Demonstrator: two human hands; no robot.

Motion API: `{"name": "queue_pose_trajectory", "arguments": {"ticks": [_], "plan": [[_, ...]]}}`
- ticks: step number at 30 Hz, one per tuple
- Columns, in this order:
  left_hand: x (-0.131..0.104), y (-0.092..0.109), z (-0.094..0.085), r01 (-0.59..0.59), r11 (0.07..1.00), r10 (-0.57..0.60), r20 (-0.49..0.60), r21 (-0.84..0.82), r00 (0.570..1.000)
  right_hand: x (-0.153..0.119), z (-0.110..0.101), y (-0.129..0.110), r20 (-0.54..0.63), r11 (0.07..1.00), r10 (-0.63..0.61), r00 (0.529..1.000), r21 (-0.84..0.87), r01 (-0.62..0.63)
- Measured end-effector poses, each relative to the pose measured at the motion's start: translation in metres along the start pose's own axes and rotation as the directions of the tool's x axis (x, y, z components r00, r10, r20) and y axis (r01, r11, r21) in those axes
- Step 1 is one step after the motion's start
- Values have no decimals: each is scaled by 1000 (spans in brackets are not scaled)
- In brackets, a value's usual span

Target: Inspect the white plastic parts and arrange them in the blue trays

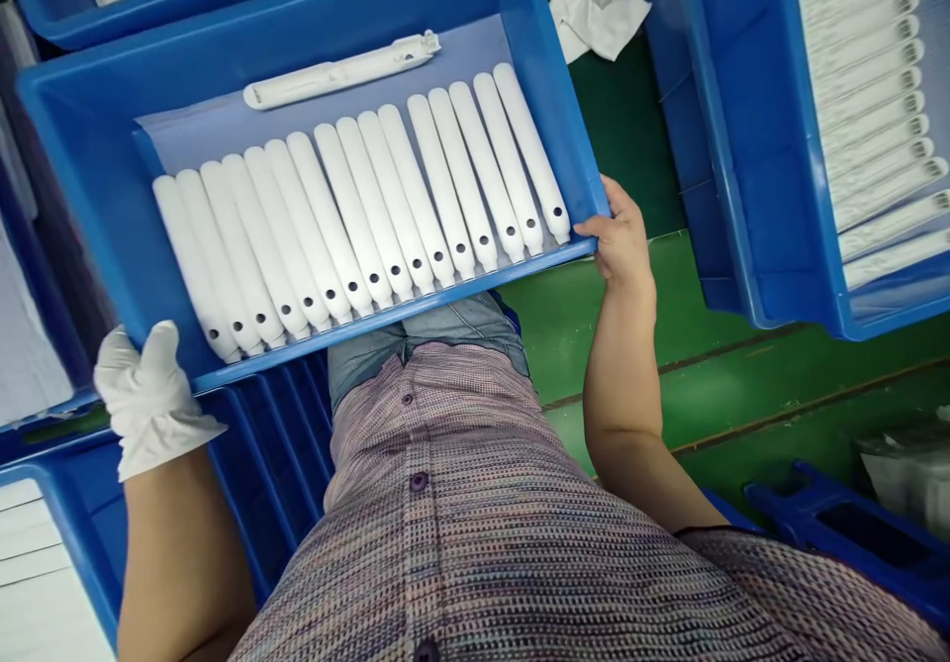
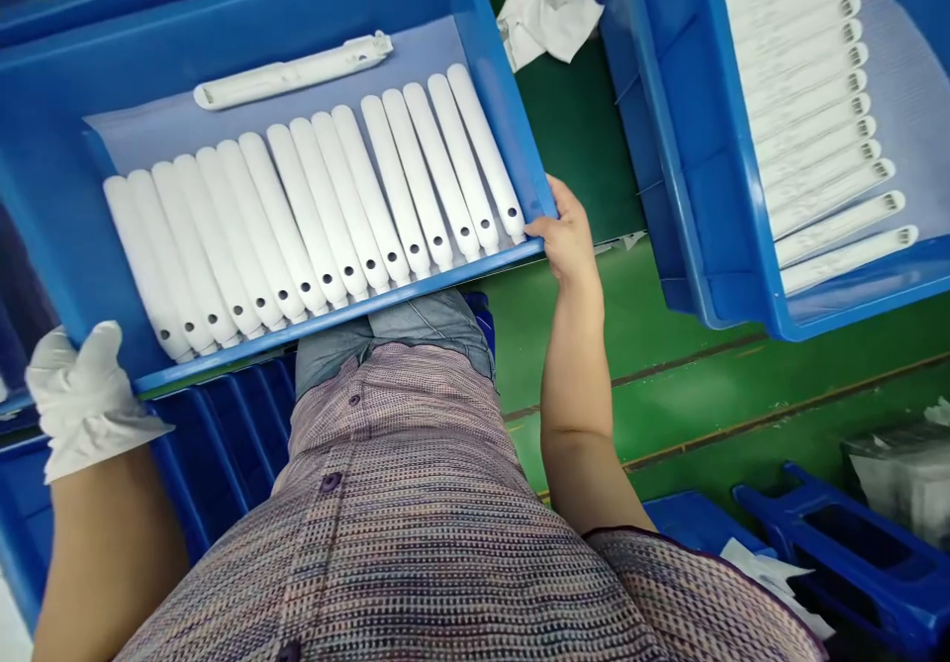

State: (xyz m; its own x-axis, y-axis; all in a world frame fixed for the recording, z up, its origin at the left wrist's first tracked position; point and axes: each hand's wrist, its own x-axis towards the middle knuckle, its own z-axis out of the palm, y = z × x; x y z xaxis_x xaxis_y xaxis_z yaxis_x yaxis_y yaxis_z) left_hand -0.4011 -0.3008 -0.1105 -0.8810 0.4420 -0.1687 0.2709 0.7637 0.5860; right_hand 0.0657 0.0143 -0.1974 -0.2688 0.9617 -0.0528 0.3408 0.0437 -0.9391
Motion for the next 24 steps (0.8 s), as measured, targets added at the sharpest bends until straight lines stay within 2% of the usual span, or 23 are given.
{"name": "queue_pose_trajectory", "arguments": {"ticks": [2, 4, 6, 8, 10, 11, 12, 13, 14, 17, 18, 20, 22, 24], "plan": [[-6, 6, 6, 28, 1000, -29, -76, -13, 997, 3, -13, -2, -39, 998, -13, 999, -60, 10], [-13, 11, 14, 39, 997, -41, -32, -65, 999, 3, -26, -12, -113, 987, -26, 993, -158, 8], [-18, 10, 23, 16, 996, -16, -9, -90, 1000, 1, -36, -32, -183, 959, -101, 978, -281, 46], [-21, 6, 32, 0, 992, 1, 11, -123, 1000, 2, -35, -62, -184, 938, -224, 957, -308, 161], [-22, 0, 37, -59, 974, 78, 77, -219, 994, 5, -14, -98, -153, 851, -398, 904, -429, 302], [-22, -2, 39, -101, 959, 134, 108, -264, 985, 9, 4, -116, -47, 844, -406, 913, -402, 354], [-22, -3, 40, -146, 944, 191, 128, -297, 973, 15, 28, -134, 73, 869, -386, 920, -307, 389], [-21, -4, 41, -187, 932, 238, 136, -311, 962, 23, 58, -151, 246, 919, -311, 918, -167, 356], [-19, -3, 41, -218, 927, 268, 130, -305, 955, 33, 91, -166, 357, 934, -278, 892, -118, 338], [-13, 2, 41, -230, 934, 271, 124, -274, 955, 72, 204, -197, 567, 952, -205, 798, -76, 298], [-11, 4, 42, -217, 934, 264, 137, -283, 955, 85, 241, -203, 637, 953, -190, 747, -64, 297], [-10, 8, 41, -184, 925, 249, 165, -331, 954, 105, 311, -210, 726, 935, -201, 658, -57, 349], [-12, 11, 40, -148, 908, 232, 178, -392, 956, 114, 367, -211, 768, 886, -195, 611, -130, 446], [-14, 12, 38, -113, 901, 209, 190, -419, 959, 114, 404, -209, 760, 818, -165, 629, -251, 518]]}}
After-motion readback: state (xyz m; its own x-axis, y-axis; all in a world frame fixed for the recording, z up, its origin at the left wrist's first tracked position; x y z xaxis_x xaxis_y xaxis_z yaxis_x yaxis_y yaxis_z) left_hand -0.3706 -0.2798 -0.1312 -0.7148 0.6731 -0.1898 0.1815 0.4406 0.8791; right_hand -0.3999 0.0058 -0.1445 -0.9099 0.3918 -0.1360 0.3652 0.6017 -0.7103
